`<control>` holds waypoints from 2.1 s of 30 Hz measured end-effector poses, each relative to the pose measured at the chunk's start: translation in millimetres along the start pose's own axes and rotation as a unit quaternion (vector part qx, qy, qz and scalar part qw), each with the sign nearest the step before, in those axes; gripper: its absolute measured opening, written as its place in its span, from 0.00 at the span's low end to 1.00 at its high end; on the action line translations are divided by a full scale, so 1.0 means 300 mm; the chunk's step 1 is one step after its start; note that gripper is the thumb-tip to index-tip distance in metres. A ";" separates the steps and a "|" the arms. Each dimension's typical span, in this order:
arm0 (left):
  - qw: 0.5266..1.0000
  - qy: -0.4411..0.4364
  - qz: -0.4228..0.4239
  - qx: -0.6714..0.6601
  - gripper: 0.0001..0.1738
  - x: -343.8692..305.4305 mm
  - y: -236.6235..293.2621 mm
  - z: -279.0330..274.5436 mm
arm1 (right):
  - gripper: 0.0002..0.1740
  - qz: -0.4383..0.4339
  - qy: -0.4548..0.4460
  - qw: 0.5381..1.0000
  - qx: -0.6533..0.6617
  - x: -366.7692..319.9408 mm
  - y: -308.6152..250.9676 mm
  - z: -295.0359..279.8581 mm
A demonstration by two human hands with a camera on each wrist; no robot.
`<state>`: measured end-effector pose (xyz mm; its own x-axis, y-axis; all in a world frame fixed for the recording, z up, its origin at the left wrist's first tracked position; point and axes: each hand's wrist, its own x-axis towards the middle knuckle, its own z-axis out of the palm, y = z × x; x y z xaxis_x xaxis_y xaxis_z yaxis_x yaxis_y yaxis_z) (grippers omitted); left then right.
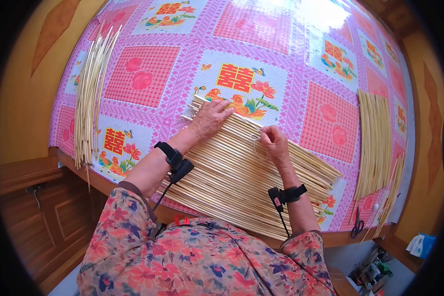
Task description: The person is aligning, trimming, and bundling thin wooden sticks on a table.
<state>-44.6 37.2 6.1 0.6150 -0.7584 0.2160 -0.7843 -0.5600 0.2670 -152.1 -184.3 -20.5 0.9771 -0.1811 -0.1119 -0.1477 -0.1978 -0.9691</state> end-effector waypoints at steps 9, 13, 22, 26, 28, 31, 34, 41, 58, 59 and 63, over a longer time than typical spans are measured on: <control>0.999 0.041 0.012 0.003 0.16 -0.011 0.002 0.018 | 0.04 0.065 -0.012 0.978 0.196 0.049 -0.152 -0.010; 0.998 0.052 0.001 0.020 0.16 -0.013 0.014 0.024 | 0.05 0.108 -0.006 0.918 0.382 0.109 -0.196 0.013; 0.997 0.074 -0.007 0.018 0.16 -0.021 0.017 0.031 | 0.06 0.123 0.017 0.872 0.473 0.178 -0.227 0.011; 0.997 0.074 -0.008 0.014 0.16 -0.022 0.017 0.028 | 0.06 0.127 0.044 0.869 0.477 0.163 -0.213 0.006; 0.997 0.074 -0.009 0.011 0.16 -0.022 0.017 0.030 | 0.06 0.123 0.048 0.868 0.479 0.163 -0.224 -0.001; 0.998 0.066 -0.006 0.017 0.16 -0.023 0.019 0.029 | 0.06 0.100 0.073 0.871 0.476 0.168 -0.237 -0.020; 0.997 0.074 -0.003 0.016 0.15 -0.022 0.018 0.028 | 0.06 0.083 0.084 0.863 0.491 0.180 -0.219 -0.028; 0.997 0.080 0.002 0.016 0.16 -0.022 0.011 0.042 | 0.05 0.098 0.113 0.871 0.467 0.158 -0.212 -0.069; 0.992 0.039 -0.064 -0.105 0.16 0.014 0.019 0.007 | 0.06 0.087 0.073 0.884 0.453 0.175 -0.246 -0.091; 0.992 0.039 -0.065 -0.106 0.16 0.020 0.019 0.008 | 0.06 0.098 0.052 0.887 0.448 0.179 -0.248 -0.084; 0.987 0.038 -0.096 -0.122 0.14 0.038 0.019 0.010 | 0.05 0.109 0.032 0.890 0.441 0.187 -0.237 -0.066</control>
<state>-42.3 24.5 7.3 0.7623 -0.6133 0.2070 -0.6151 -0.5868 0.5266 -89.7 -199.5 46.3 0.9254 -0.1824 -0.3322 -0.1270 0.6765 -0.7254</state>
